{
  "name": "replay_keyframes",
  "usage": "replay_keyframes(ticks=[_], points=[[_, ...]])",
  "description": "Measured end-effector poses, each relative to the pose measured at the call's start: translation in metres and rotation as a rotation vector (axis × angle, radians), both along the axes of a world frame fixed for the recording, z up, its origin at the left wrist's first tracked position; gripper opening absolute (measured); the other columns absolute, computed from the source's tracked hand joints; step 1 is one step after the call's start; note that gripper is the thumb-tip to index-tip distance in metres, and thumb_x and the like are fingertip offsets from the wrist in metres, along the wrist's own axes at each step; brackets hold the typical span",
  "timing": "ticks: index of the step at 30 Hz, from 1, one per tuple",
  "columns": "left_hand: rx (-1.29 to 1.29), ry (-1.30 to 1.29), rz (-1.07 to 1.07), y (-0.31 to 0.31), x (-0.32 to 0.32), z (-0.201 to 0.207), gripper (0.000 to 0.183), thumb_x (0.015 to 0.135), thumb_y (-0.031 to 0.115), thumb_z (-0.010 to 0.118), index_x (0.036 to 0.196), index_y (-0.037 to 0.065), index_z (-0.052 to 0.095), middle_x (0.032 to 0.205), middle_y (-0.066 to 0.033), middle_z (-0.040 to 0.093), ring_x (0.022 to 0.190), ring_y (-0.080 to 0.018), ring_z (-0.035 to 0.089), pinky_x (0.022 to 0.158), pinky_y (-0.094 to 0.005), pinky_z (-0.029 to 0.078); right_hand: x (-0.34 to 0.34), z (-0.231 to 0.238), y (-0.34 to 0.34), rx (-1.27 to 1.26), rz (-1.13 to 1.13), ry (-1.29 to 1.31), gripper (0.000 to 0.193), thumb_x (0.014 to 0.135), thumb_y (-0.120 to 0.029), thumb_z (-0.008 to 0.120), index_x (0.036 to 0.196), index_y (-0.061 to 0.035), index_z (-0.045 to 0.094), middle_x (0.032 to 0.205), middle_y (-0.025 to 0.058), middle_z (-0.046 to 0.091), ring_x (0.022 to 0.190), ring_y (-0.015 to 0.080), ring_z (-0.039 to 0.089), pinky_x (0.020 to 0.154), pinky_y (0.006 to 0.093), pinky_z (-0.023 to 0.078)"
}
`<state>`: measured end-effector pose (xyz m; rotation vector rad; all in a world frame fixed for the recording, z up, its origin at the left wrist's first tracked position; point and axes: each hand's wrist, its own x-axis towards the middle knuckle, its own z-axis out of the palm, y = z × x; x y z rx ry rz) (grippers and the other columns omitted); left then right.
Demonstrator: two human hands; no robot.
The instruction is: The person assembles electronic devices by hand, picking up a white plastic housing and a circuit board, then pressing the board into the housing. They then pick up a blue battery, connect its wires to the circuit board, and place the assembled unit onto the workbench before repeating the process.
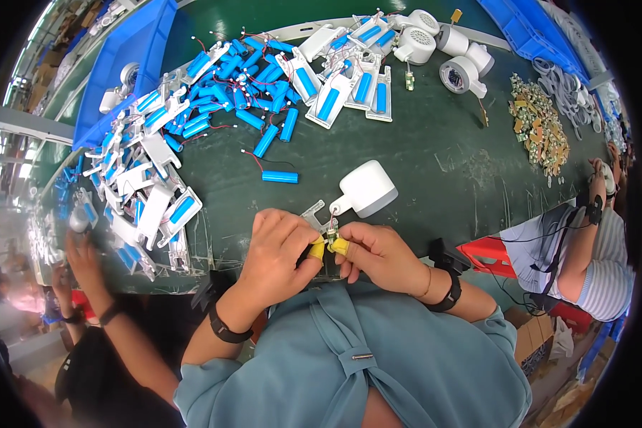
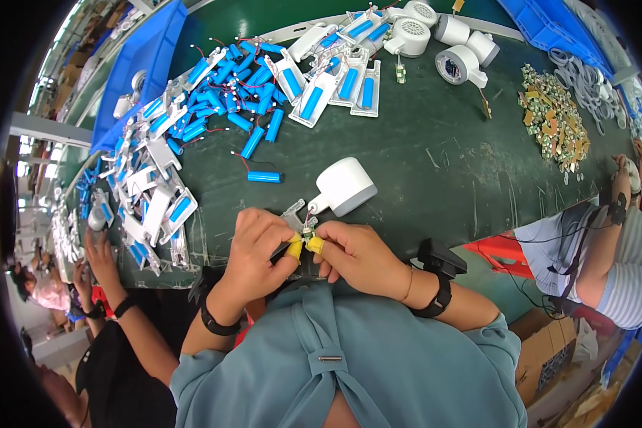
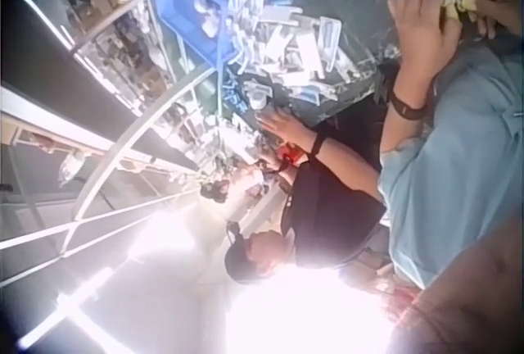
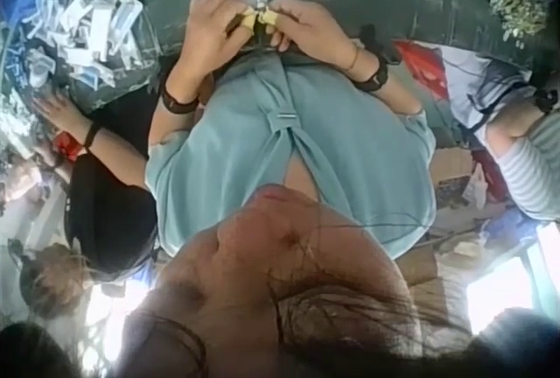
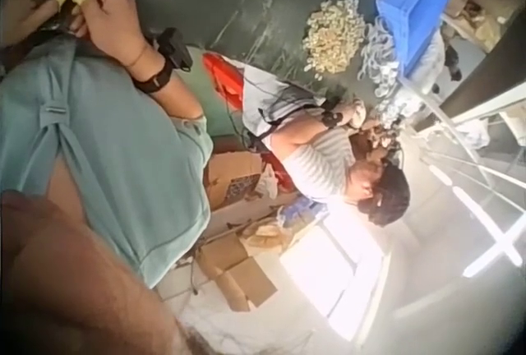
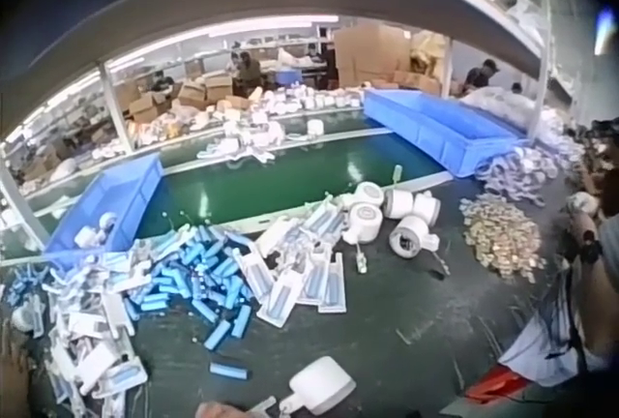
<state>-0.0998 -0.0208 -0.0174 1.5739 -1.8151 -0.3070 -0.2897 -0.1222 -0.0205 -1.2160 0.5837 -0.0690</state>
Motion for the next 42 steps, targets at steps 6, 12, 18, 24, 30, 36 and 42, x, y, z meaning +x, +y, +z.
replay_keyframes(ticks=[6, 12, 18, 24, 30, 36, 42], points=[[-0.032, -0.021, 0.011, -0.001, -0.002, 0.002, 0.029, 0.059, 0.003, 0.069, 0.086, 0.006, 0.06, 0.085, -0.0068, 0.058, 0.082, -0.0277, 0.054, 0.08, -0.0414, 0.04, 0.001, -0.001, 0.001, -0.02, -0.02, -0.007, 0.015, 0.1, -0.008, 0.045, 0.106, 0.0019, 0.055, 0.089, 0.0058, 0.062, 0.074, 0.0107, 0.064, 0.061, 0.0243, 0.054], [-0.085, -0.031, 0.021, -0.001, -0.002, 0.001, 0.029, 0.057, 0.003, 0.07, 0.084, 0.006, 0.059, 0.084, -0.0065, 0.057, 0.081, -0.0274, 0.054, 0.08, -0.0414, 0.04, 0.003, 0.0, 0.001, -0.012, -0.025, 0.011, 0.015, 0.1, -0.008, 0.045, 0.105, 0.0018, 0.055, 0.088, 0.0054, 0.062, 0.073, 0.0102, 0.064, 0.06, 0.0238, 0.054], [-0.116, -0.05, -0.006, -0.003, -0.001, -0.002, 0.03, 0.055, 0.002, 0.071, 0.083, 0.005, 0.059, 0.083, -0.0068, 0.057, 0.078, -0.0279, 0.054, 0.076, -0.0419, 0.04, 0.004, -0.001, 0.001, -0.042, -0.014, 0.012, 0.013, 0.099, -0.007, 0.046, 0.102, 0.0019, 0.055, 0.086, 0.0051, 0.062, 0.072, 0.01, 0.064, 0.059, 0.0234, 0.054], [-0.148, -0.321, -0.071, -0.004, -0.002, 0.007, 0.031, 0.054, 0.005, 0.071, 0.083, 0.004, 0.06, 0.084, -0.0063, 0.056, 0.08, -0.0256, 0.055, 0.079, -0.0425, 0.042, 0.006, 0.0, 0.004, -0.151, -0.014, 0.037, 0.012, 0.098, -0.005, 0.046, 0.097, 0.0017, 0.056, 0.082, 0.005, 0.063, 0.067, 0.009, 0.064, 0.054, 0.0229, 0.053], [-0.2, -0.369, -0.105, -0.004, -0.002, 0.006, 0.033, 0.055, 0.006, 0.072, 0.085, 0.002, 0.061, 0.086, -0.0073, 0.057, 0.082, -0.0263, 0.055, 0.077, -0.0422, 0.045, 0.007, 0.001, 0.004, -0.192, -0.01, 0.06, 0.013, 0.097, -0.003, 0.045, 0.096, 0.0017, 0.057, 0.081, 0.0051, 0.064, 0.065, 0.0085, 0.063, 0.052, 0.0227, 0.053], [-0.176, -0.116, -0.095, -0.008, 0.001, 0.005, 0.032, 0.055, -0.001, 0.072, 0.084, 0.002, 0.059, 0.087, -0.0087, 0.058, 0.08, -0.0282, 0.055, 0.073, -0.0403, 0.046, 0.004, 0.0, 0.0, -0.093, 0.001, 0.027, 0.014, 0.099, -0.006, 0.045, 0.098, 0.0001, 0.057, 0.081, 0.0037, 0.062, 0.065, 0.0077, 0.062, 0.053, 0.0211, 0.052], [-0.092, 0.182, -0.048, -0.005, 0.002, -0.009, 0.031, 0.059, -0.006, 0.07, 0.085, 0.004, 0.057, 0.086, -0.0098, 0.057, 0.078, -0.0302, 0.054, 0.067, -0.0375, 0.045, 0.003, 0.002, -0.002, 0.068, 0.011, -0.022, 0.017, 0.102, -0.013, 0.044, 0.101, -0.0014, 0.057, 0.083, 0.0021, 0.062, 0.067, 0.0066, 0.061, 0.056, 0.0194, 0.05]])
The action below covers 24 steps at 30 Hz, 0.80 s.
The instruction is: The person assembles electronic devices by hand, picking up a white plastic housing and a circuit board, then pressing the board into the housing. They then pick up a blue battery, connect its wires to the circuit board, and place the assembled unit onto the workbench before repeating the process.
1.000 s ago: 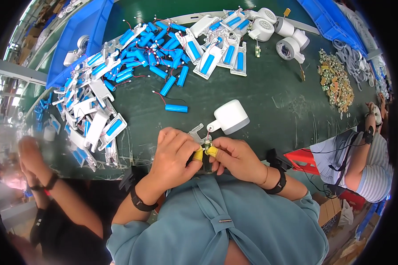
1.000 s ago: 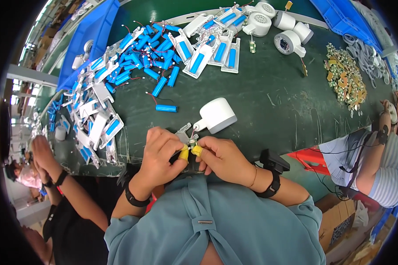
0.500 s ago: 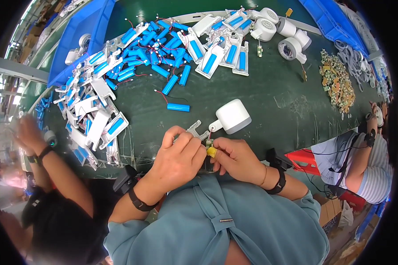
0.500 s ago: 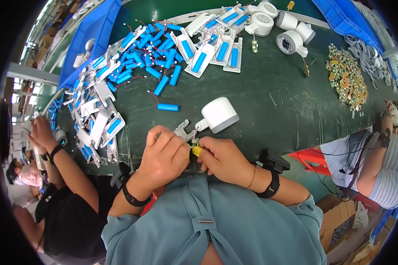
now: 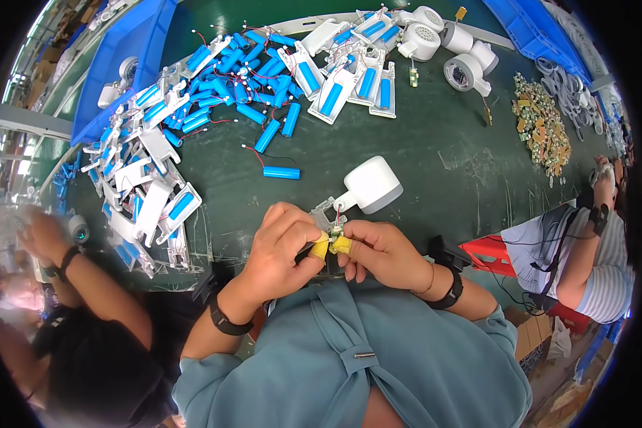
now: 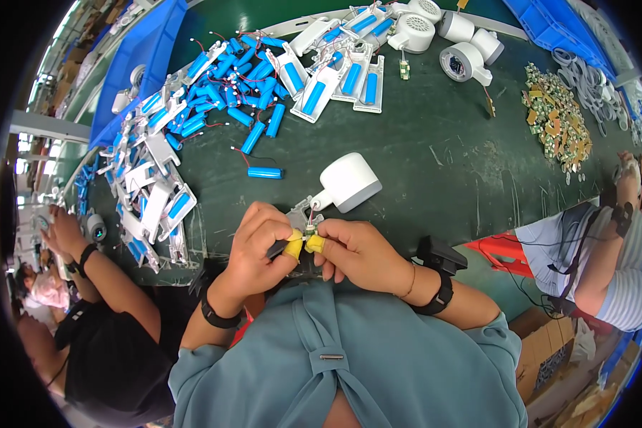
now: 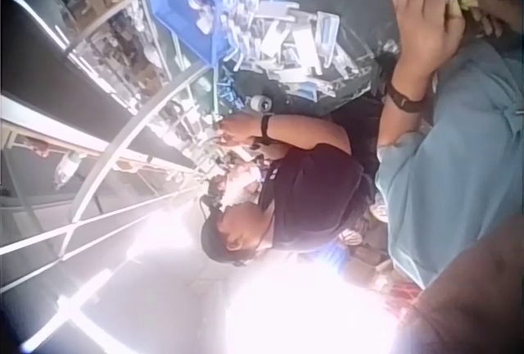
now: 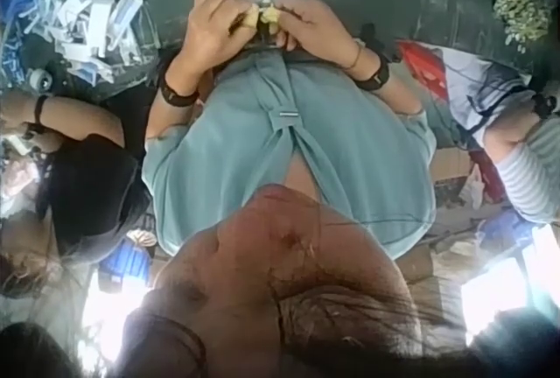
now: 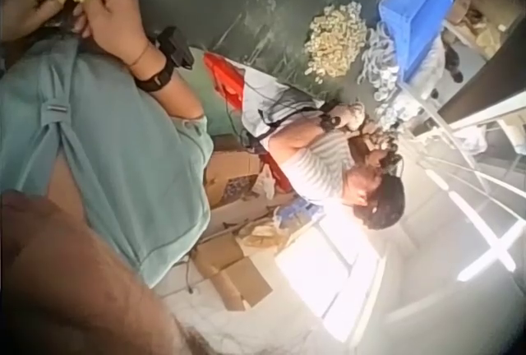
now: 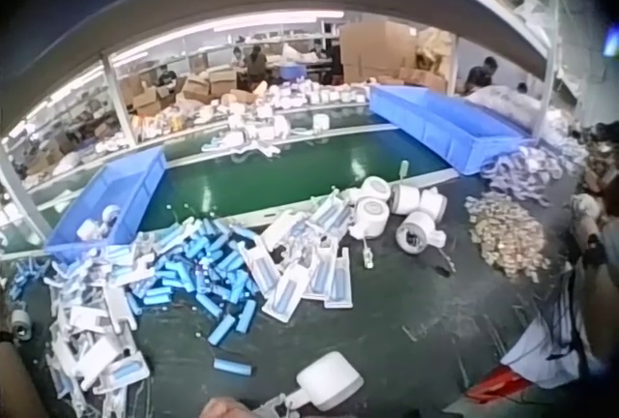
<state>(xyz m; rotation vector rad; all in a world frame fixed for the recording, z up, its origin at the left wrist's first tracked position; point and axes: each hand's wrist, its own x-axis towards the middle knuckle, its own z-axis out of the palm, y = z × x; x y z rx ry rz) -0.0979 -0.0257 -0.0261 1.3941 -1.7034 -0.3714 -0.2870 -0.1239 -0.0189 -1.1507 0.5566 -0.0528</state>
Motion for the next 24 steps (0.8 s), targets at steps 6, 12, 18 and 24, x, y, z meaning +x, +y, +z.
replay_keyframes(ticks=[6, 12, 18, 24], points=[[-0.085, -0.178, -0.081, -0.005, 0.003, 0.01, 0.036, 0.053, -0.004, 0.072, 0.086, 0.002, 0.058, 0.087, -0.0103, 0.057, 0.079, -0.03, 0.055, 0.068, -0.039, 0.048, -0.001, 0.001, -0.003, 0.004, 0.034, 0.012, 0.018, 0.102, -0.013, 0.044, 0.099, -0.0016, 0.057, 0.083, 0.0021, 0.061, 0.067, 0.0068, 0.062, 0.056, 0.0197, 0.049], [-0.172, -0.344, -0.126, -0.006, 0.004, 0.016, 0.036, 0.054, 0.001, 0.074, 0.087, 0.0, 0.06, 0.09, -0.0106, 0.058, 0.08, -0.0299, 0.055, 0.069, -0.0398, 0.05, -0.002, 0.001, -0.004, 0.074, 0.03, 0.012, 0.017, 0.102, -0.012, 0.044, 0.098, -0.0019, 0.057, 0.082, 0.0023, 0.061, 0.066, 0.0073, 0.062, 0.056, 0.02, 0.049], [-0.214, -0.409, -0.079, -0.002, 0.0, 0.01, 0.033, 0.056, -0.001, 0.073, 0.087, 0.0, 0.06, 0.089, -0.0107, 0.058, 0.077, -0.0292, 0.056, 0.066, -0.0389, 0.05, 0.0, 0.001, -0.002, 0.038, 0.011, 0.026, 0.016, 0.101, -0.01, 0.044, 0.095, -0.0019, 0.056, 0.081, 0.0021, 0.062, 0.065, 0.0071, 0.062, 0.055, 0.0204, 0.049], [0.028, -0.163, 0.175, 0.005, -0.016, 0.002, 0.027, 0.067, -0.003, 0.068, 0.093, -0.002, 0.063, 0.091, -0.013, 0.061, 0.078, -0.03, 0.058, 0.064, -0.037, 0.05, 0.009, -0.015, 0.015, -0.533, -0.15, 0.029, 0.005, 0.094, -0.003, 0.051, 0.092, 0.0, 0.053, 0.08, 0.0073, 0.063, 0.059, 0.0125, 0.063, 0.053, 0.0266, 0.05]])
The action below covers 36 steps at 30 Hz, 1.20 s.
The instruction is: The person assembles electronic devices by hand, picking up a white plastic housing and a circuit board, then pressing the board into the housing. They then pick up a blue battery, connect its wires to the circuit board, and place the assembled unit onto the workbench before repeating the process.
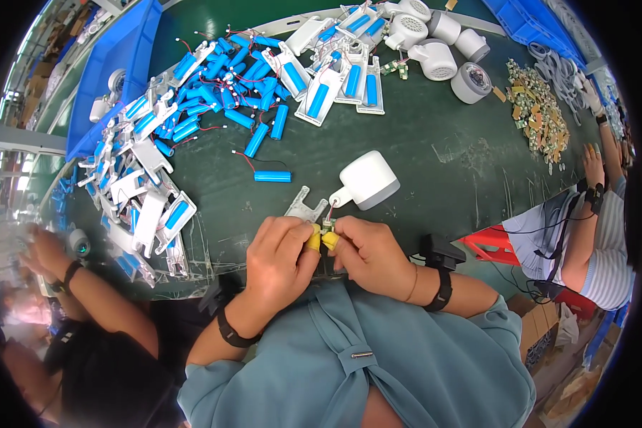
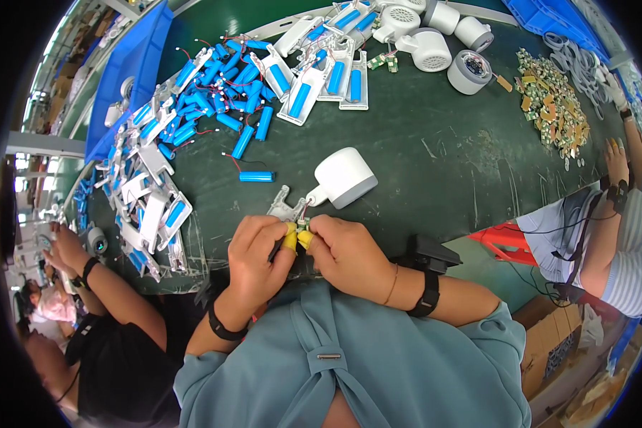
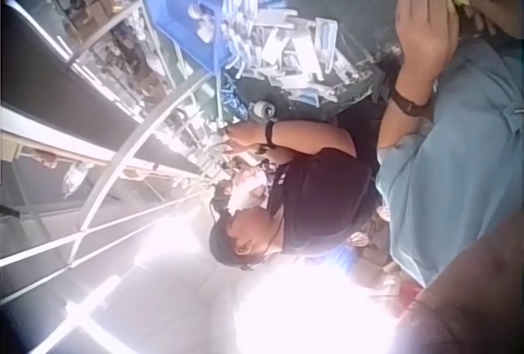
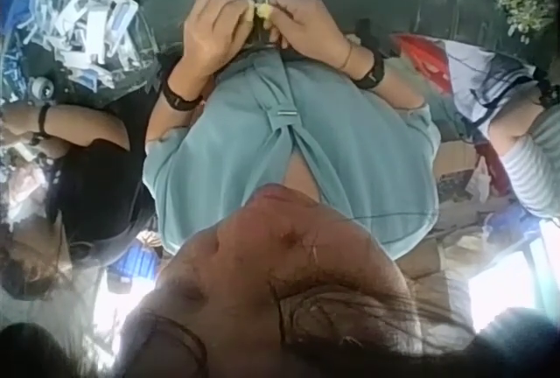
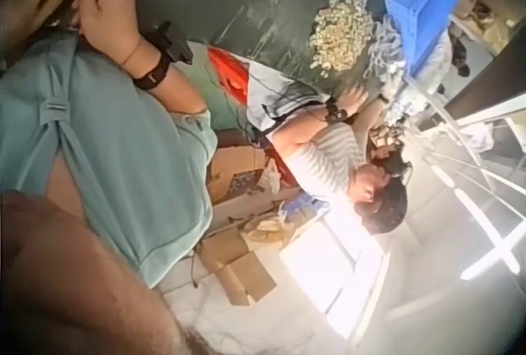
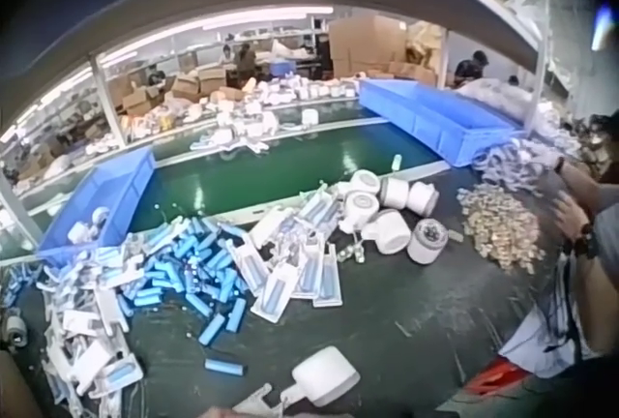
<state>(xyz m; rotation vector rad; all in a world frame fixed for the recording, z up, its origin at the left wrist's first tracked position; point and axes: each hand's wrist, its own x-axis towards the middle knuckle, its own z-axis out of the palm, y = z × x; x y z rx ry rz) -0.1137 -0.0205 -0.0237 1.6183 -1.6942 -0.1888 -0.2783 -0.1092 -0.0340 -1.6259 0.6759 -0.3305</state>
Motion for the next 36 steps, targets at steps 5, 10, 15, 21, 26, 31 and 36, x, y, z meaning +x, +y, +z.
replay_keyframes(ticks=[5, 10, 15, 21, 26, 31, 36], points=[[0.097, 0.226, 0.103, 0.004, -0.012, 0.003, 0.026, 0.069, -0.006, 0.064, 0.095, -0.002, 0.063, 0.089, -0.0139, 0.062, 0.077, -0.03, 0.058, 0.065, -0.0373, 0.049, 0.005, -0.003, 0.004, -0.324, -0.053, -0.014, 0.004, 0.089, 0.002, 0.053, 0.091, 0.0, 0.051, 0.077, 0.0111, 0.06, 0.058, 0.0203, 0.064, 0.052, 0.033, 0.05], [0.163, 0.416, 0.144, 0.006, -0.018, 0.002, 0.026, 0.068, -0.007, 0.062, 0.094, -0.002, 0.063, 0.087, -0.0141, 0.061, 0.077, -0.0305, 0.057, 0.067, -0.0371, 0.048, 0.006, -0.006, 0.006, -0.426, -0.084, -0.04, 0.007, 0.088, 0.002, 0.054, 0.094, 0.0001, 0.052, 0.077, 0.0121, 0.059, 0.063, 0.0261, 0.063, 0.055, 0.0363, 0.05], [0.042, 0.334, 0.138, 0.005, -0.023, -0.005, 0.026, 0.068, -0.008, 0.06, 0.094, -0.003, 0.06, 0.087, -0.015, 0.06, 0.073, -0.031, 0.054, 0.063, -0.0376, 0.045, 0.006, -0.008, 0.007, -0.47, -0.11, -0.056, 0.008, 0.087, 0.002, 0.054, 0.095, 0.0005, 0.053, 0.077, 0.0136, 0.059, 0.067, 0.0305, 0.062, 0.057, 0.0386, 0.05], [0.008, 0.291, 0.107, 0.003, -0.024, -0.007, 0.028, 0.067, -0.008, 0.06, 0.094, -0.002, 0.059, 0.088, -0.0149, 0.059, 0.073, -0.0323, 0.053, 0.063, -0.039, 0.045, 0.005, -0.006, 0.006, -0.452, -0.108, -0.04, 0.009, 0.087, 0.001, 0.054, 0.096, 0.001, 0.054, 0.079, 0.0151, 0.059, 0.068, 0.0326, 0.062, 0.058, 0.0393, 0.05], [0.144, 0.377, 0.05, -0.001, -0.012, 0.002, 0.029, 0.072, -0.009, 0.06, 0.101, -0.004, 0.061, 0.092, -0.0126, 0.06, 0.071, -0.0221, 0.057, 0.062, -0.0305, 0.046, 0.005, -0.006, 0.006, -0.449, -0.159, -0.072, 0.012, 0.087, -0.001, 0.057, 0.098, 0.001, 0.054, 0.08, 0.0153, 0.059, 0.067, 0.0307, 0.062, 0.058, 0.0371, 0.051], [0.237, 0.652, -0.02, -0.003, 0.0, -0.001, 0.023, 0.079, -0.004, 0.064, 0.102, -0.002, 0.063, 0.092, -0.0078, 0.061, 0.068, -0.0102, 0.054, 0.059, -0.0221, 0.045, 0.003, -0.005, 0.007, -0.382, -0.135, -0.104, 0.02, 0.084, -0.004, 0.064, 0.1, 0.0007, 0.054, 0.078, 0.0124, 0.059, 0.066, 0.0239, 0.062, 0.057, 0.0335, 0.05], [0.363, 0.49, 0.058, -0.013, -0.005, 0.014, 0.02, 0.077, 0.0, 0.07, 0.096, -0.001, 0.064, 0.085, -0.0036, 0.059, 0.064, -0.0075, 0.049, 0.056, -0.0212, 0.042, 0.005, -0.008, 0.008, -0.399, -0.174, -0.108, 0.017, 0.082, -0.005, 0.065, 0.094, -0.0003, 0.053, 0.075, 0.0115, 0.058, 0.063, 0.0261, 0.062, 0.056, 0.0359, 0.05]])
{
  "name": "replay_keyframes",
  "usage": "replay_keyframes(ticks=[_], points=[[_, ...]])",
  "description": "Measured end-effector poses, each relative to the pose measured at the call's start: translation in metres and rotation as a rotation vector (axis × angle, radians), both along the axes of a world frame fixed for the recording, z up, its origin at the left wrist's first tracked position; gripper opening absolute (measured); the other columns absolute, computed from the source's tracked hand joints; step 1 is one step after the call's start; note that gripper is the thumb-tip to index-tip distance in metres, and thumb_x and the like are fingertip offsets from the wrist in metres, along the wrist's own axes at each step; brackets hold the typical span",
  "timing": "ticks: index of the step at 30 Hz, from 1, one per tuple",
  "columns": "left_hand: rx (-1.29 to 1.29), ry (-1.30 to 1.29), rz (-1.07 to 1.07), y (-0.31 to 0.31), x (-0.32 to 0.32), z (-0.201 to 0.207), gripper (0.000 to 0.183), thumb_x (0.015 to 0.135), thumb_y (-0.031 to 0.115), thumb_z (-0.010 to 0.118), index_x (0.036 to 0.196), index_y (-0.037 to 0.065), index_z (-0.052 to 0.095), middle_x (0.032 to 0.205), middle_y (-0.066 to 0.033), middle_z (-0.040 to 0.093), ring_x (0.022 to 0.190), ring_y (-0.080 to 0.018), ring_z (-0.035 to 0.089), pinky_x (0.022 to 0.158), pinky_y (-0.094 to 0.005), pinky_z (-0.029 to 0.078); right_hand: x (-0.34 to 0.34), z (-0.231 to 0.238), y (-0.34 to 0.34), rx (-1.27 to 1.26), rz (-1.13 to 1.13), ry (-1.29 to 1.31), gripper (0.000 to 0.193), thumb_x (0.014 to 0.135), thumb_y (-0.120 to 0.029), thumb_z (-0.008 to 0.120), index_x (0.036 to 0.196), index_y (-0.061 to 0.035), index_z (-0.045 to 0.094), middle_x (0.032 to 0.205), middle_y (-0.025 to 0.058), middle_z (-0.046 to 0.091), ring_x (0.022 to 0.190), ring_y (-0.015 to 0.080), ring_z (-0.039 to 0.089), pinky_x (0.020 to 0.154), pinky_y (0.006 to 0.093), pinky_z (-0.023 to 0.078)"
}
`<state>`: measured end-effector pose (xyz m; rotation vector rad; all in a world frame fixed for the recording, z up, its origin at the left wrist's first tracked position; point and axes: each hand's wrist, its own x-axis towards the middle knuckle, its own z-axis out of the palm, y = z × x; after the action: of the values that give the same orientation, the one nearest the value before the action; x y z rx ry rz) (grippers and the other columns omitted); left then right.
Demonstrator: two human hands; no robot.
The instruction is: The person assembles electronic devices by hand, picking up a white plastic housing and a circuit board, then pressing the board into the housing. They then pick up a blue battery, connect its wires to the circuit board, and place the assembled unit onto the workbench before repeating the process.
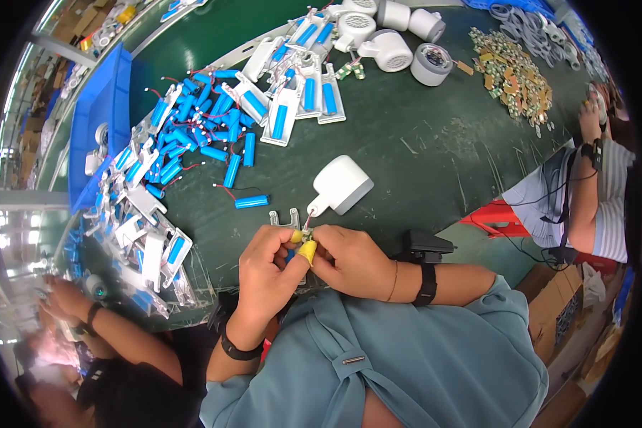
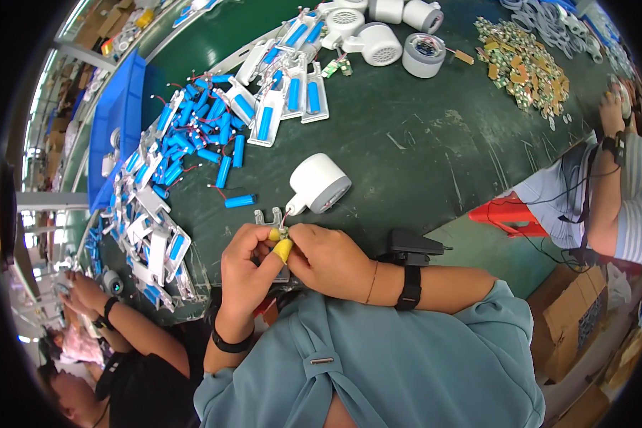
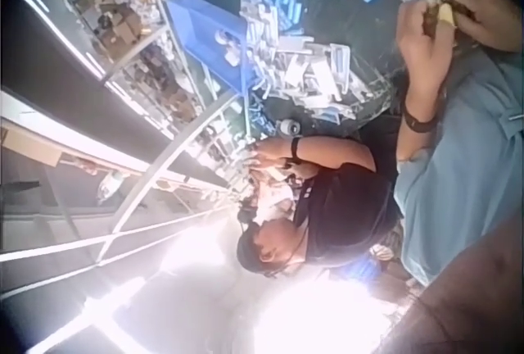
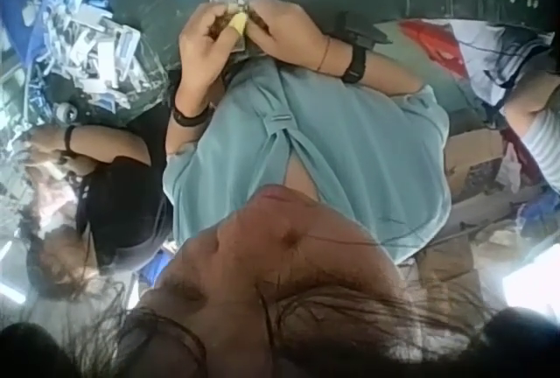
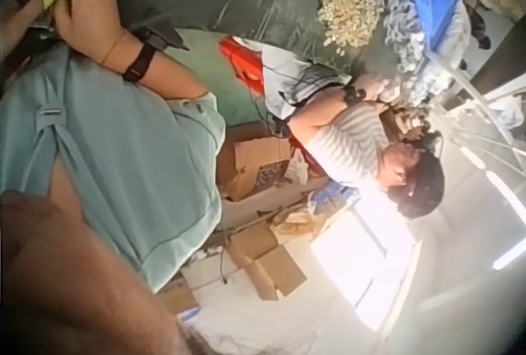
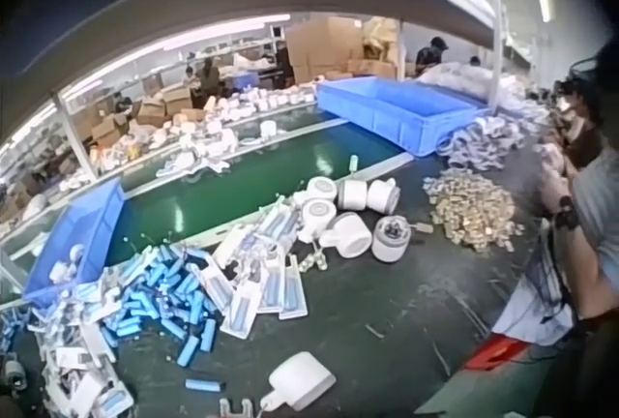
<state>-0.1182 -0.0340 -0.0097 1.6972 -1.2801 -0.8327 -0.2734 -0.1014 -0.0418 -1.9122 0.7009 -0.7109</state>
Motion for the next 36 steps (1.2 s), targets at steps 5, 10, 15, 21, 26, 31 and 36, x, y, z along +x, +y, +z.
replay_keyframes(ticks=[5, 10, 15, 21, 26, 31, 36], points=[[0.054, 0.0, -0.012, -0.006, 0.0, 0.003, 0.018, 0.075, 0.001, 0.072, 0.091, -0.001, 0.063, 0.08, -0.0023, 0.056, 0.062, -0.0063, 0.046, 0.054, -0.0206, 0.04, -0.001, 0.004, -0.003, -0.026, 0.053, 0.016, 0.017, 0.082, -0.011, 0.063, 0.084, -0.0009, 0.05, 0.076, 0.0167, 0.06, 0.07, 0.0357, 0.062, 0.061, 0.0444, 0.051], [0.049, 0.04, 0.01, -0.006, -0.002, 0.002, 0.018, 0.076, -0.003, 0.069, 0.093, -0.003, 0.064, 0.082, -0.0015, 0.057, 0.063, -0.0052, 0.048, 0.054, -0.0194, 0.041, 0.002, -0.005, -0.001, -0.035, -0.002, -0.032, 0.018, 0.081, -0.013, 0.066, 0.082, -0.003, 0.051, 0.071, 0.0117, 0.058, 0.065, 0.0303, 0.061, 0.058, 0.0399, 0.049], [0.03, 0.086, 0.017, -0.009, -0.003, 0.004, 0.015, 0.077, -0.005, 0.067, 0.092, -0.004, 0.063, 0.086, -0.0015, 0.057, 0.065, -0.0044, 0.051, 0.056, -0.0187, 0.041, 0.001, -0.003, -0.002, -0.005, 0.02, -0.035, 0.018, 0.082, -0.013, 0.066, 0.083, -0.0028, 0.051, 0.071, 0.0116, 0.059, 0.064, 0.0302, 0.061, 0.058, 0.0399, 0.049], [0.078, 0.158, 0.035, -0.008, -0.001, 0.0, 0.015, 0.077, -0.006, 0.065, 0.091, -0.003, 0.062, 0.085, -0.0006, 0.055, 0.065, -0.0039, 0.05, 0.056, -0.0184, 0.041, 0.0, -0.001, -0.004, 0.028, 0.034, -0.039, 0.017, 0.082, -0.014, 0.065, 0.082, -0.0024, 0.053, 0.07, 0.0116, 0.06, 0.064, 0.0309, 0.061, 0.058, 0.0401, 0.049], [0.097, 0.043, -0.01, -0.005, 0.01, 0.002, 0.015, 0.075, -0.005, 0.065, 0.09, -0.003, 0.062, 0.082, -0.0002, 0.053, 0.062, -0.0037, 0.046, 0.055, -0.0184, 0.039, -0.012, 0.003, -0.015, 0.088, 0.203, 0.013, 0.015, 0.083, -0.014, 0.064, 0.081, -0.0022, 0.055, 0.07, 0.0117, 0.061, 0.063, 0.0306, 0.062, 0.058, 0.0407, 0.048], [0.127, -0.03, 0.0, -0.005, 0.011, 0.008, 0.015, 0.075, -0.004, 0.066, 0.09, -0.003, 0.061, 0.08, 0.0004, 0.051, 0.062, -0.0038, 0.043, 0.053, -0.0188, 0.037, -0.024, 0.004, -0.034, 0.167, 0.334, 0.052, 0.012, 0.086, -0.013, 0.062, 0.086, -0.0022, 0.059, 0.067, 0.0116, 0.063, 0.06, 0.0273, 0.063, 0.057, 0.0375, 0.048], [0.13, -0.064, -0.007, -0.007, 0.014, 0.006, 0.017, 0.074, -0.001, 0.068, 0.09, -0.002, 0.062, 0.077, -0.0009, 0.051, 0.06, -0.0063, 0.044, 0.052, -0.0206, 0.037, -0.026, 0.007, -0.043, 0.247, 0.372, 0.05, 0.011, 0.087, -0.013, 0.061, 0.087, -0.0022, 0.059, 0.065, 0.0099, 0.063, 0.058, 0.0244, 0.063, 0.055, 0.0359, 0.047]])
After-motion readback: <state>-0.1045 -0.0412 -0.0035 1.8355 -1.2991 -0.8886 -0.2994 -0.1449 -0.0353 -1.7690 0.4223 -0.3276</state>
